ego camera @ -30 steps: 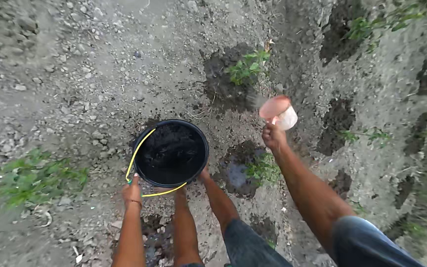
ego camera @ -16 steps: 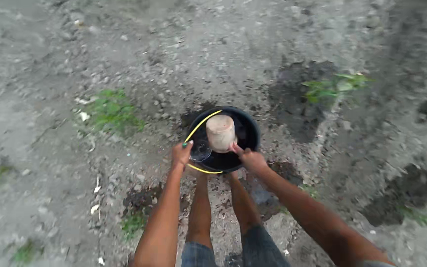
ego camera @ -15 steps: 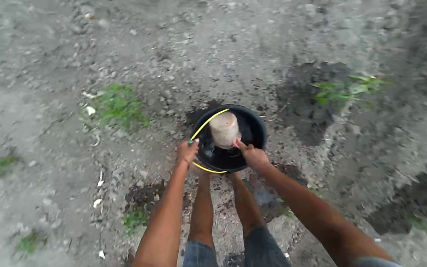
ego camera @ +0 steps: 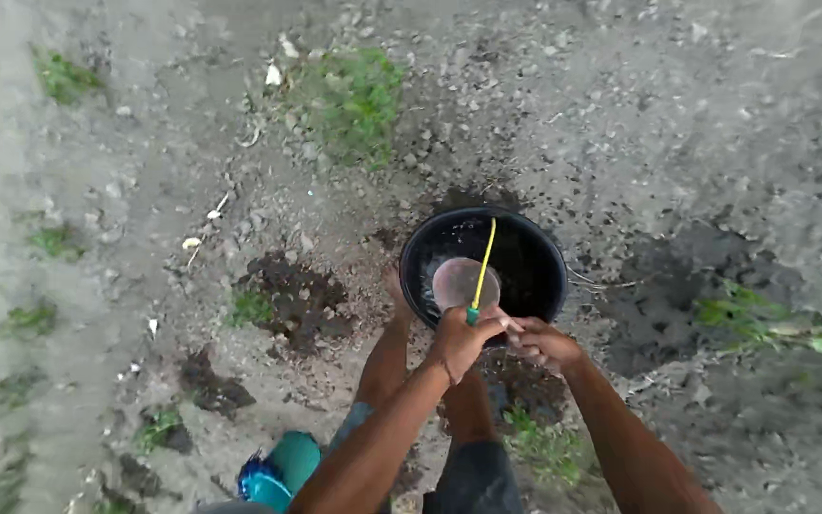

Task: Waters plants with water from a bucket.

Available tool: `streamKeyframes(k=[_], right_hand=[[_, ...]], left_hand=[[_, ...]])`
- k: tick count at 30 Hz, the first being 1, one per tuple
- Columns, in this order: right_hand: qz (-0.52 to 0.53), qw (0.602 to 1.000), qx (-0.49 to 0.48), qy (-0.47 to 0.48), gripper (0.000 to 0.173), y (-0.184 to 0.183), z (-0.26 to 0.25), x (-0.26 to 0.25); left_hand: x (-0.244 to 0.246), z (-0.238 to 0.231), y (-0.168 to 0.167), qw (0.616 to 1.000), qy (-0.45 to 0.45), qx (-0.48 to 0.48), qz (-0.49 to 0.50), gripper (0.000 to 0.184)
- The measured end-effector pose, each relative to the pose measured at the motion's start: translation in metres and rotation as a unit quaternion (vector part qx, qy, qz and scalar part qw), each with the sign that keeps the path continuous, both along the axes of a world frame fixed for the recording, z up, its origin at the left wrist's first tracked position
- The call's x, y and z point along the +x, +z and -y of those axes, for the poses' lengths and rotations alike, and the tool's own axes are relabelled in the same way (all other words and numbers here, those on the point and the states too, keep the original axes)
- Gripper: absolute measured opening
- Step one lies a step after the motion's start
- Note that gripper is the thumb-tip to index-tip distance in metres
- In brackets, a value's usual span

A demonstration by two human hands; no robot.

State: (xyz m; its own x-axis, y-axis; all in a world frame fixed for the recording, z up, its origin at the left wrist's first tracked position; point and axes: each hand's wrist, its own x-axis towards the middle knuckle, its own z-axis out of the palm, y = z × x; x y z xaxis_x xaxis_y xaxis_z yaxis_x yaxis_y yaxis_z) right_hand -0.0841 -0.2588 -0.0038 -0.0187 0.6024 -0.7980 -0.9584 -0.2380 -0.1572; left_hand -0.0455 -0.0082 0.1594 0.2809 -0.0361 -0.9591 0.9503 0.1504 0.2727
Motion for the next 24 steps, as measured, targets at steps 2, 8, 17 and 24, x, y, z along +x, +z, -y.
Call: streamKeyframes(k=[2,8,17,24], right_hand=[[-0.011,0.999,0.043,-0.006,0.022,0.021,-0.012,0.0],[0.02,0.987,0.15,-0.06,0.021,0.085,-0.058,0.014],[0.121,0.98,0.016,-0.154,0.014,0.08,-0.184,0.073],[0.141,0.953,-0.107,-0.245,0.026,0.031,-0.255,0.115]], left_hand=[[-0.021,-0.025,0.005,0.993,0.113,0.026,0.018,0.013],[-0.058,-0.102,0.016,0.948,0.303,0.09,0.03,0.027],[-0.082,-0.207,-0.029,0.903,0.379,0.201,-0.017,0.026],[-0.103,-0.274,-0.041,0.898,0.385,0.205,-0.054,0.03]])
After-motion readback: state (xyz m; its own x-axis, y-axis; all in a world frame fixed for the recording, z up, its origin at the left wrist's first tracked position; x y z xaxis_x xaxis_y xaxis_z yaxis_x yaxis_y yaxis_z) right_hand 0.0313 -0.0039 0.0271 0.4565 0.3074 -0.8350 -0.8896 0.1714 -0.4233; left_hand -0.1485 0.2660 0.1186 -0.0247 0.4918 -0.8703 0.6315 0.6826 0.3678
